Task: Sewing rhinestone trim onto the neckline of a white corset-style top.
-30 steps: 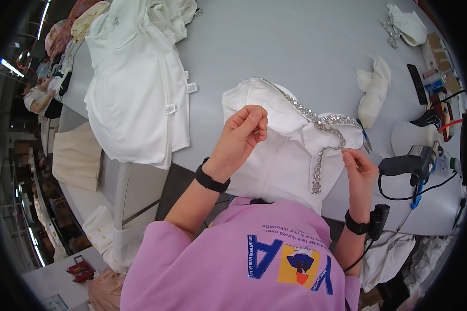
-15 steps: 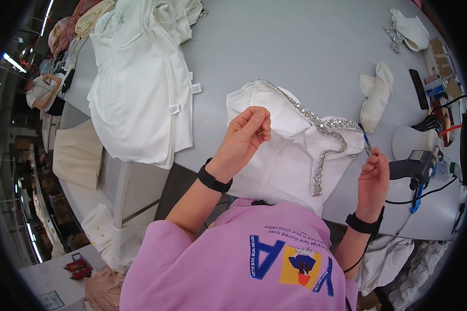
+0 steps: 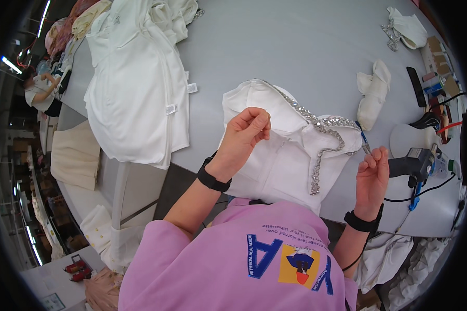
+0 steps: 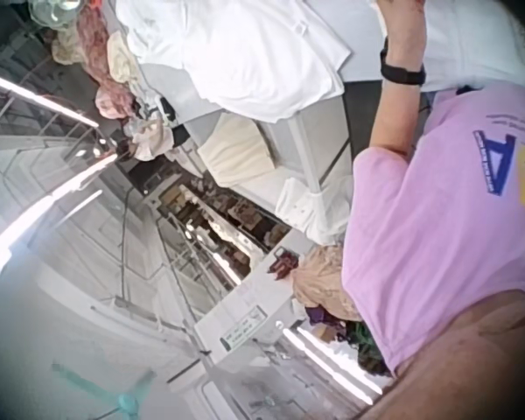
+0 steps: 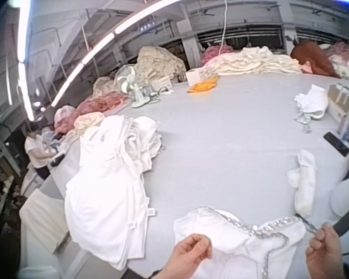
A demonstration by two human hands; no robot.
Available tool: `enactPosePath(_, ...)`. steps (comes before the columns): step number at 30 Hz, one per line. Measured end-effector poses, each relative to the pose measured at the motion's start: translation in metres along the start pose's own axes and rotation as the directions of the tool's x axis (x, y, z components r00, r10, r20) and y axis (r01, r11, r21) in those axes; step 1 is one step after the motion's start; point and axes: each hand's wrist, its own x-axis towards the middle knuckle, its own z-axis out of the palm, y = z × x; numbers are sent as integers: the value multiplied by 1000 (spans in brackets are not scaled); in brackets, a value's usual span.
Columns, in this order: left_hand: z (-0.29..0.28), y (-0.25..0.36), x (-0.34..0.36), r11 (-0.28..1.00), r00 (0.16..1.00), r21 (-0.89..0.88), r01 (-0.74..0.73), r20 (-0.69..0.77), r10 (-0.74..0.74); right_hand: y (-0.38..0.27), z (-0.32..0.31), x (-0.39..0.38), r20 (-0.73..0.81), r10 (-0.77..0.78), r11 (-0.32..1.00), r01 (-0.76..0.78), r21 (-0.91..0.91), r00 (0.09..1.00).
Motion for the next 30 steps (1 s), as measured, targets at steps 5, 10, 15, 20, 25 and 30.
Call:
enactPosePath(5, 12, -10, 1, 919, 917, 372, -128, -309, 253, -3, 8, -3, -8, 31, 998, -31, -47, 999)
enactPosePath(10, 17, -18, -20, 923, 985, 371, 105, 90, -148, 15, 37, -18, 3, 10, 957, -9, -288, 1000)
enactPosePath(15, 41, -40, -26, 773, 782, -161, 613, 257, -567, 31, 59, -44, 213, 350, 872, -233, -431, 912)
enactPosePath(20, 36, -39, -20, 744, 835, -381, 549, 223, -502, 22, 54, -51, 233, 511, 786, -339, -517, 828)
enactPosePath(25, 23, -19, -13, 928, 934, -120, 353, 98, -342, 12, 29, -33, -64, 289, 746, -267, -610, 955)
enactPosePath(30, 19, -11, -12, 970, 971, 40, 238, 23, -240, 12, 14, -19, -145, 146, 748, -205, -631, 979)
